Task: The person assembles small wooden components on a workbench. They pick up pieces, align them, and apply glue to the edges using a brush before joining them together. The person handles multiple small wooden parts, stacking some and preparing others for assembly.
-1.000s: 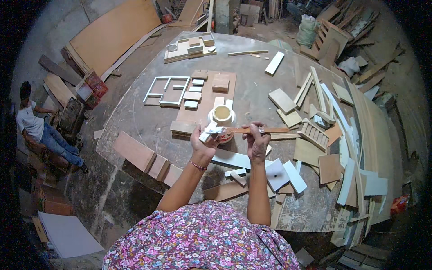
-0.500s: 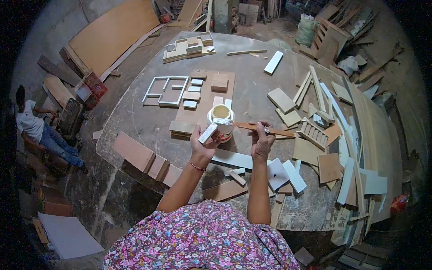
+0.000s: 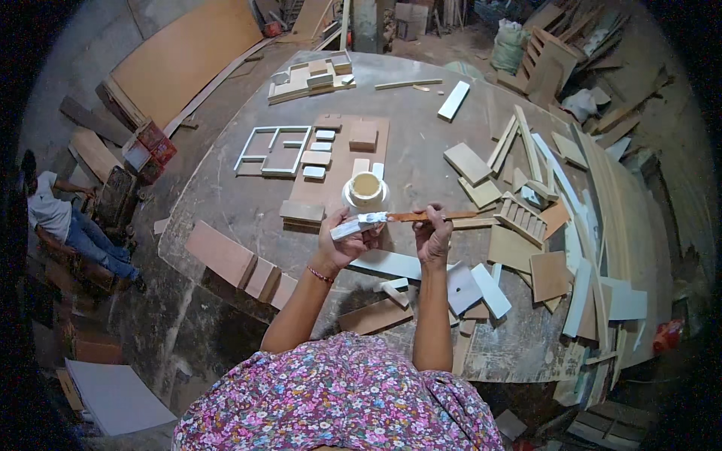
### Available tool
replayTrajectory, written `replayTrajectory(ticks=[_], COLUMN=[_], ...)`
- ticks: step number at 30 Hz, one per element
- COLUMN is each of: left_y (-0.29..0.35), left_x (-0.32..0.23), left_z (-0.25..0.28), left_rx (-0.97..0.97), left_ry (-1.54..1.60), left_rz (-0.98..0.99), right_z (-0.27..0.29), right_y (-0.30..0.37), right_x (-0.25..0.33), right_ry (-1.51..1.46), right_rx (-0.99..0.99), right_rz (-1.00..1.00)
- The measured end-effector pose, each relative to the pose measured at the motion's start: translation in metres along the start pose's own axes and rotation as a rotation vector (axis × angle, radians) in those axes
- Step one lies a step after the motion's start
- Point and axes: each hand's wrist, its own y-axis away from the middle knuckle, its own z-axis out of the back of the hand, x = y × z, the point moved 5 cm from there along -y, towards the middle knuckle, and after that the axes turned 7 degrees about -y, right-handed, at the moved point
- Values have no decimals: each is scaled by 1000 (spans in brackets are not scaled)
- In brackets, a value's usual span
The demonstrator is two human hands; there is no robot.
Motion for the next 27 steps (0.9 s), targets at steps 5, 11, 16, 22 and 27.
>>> replayTrajectory(ticks=[5,11,16,22,27], left_y=[5,5,3,9,6], left_x=[-5,-6,-4,-12,-10], left_z=[1,6,7,9,8], left_rx=[-113,-147,-179,-241,-250], left_ry=[-45,-125,-132,-211,-227], left_rz=[12,15,-3,-131,-150], right_z=[14,-2,-5,3,-5], right_y=[1,0,3,2,3], right_x=[11,14,4,23,15], right_ry=[30,-30,56,79,152], right_rx=[-39,-73,-7,-34,-5], right_rz=[46,47,42,112,129])
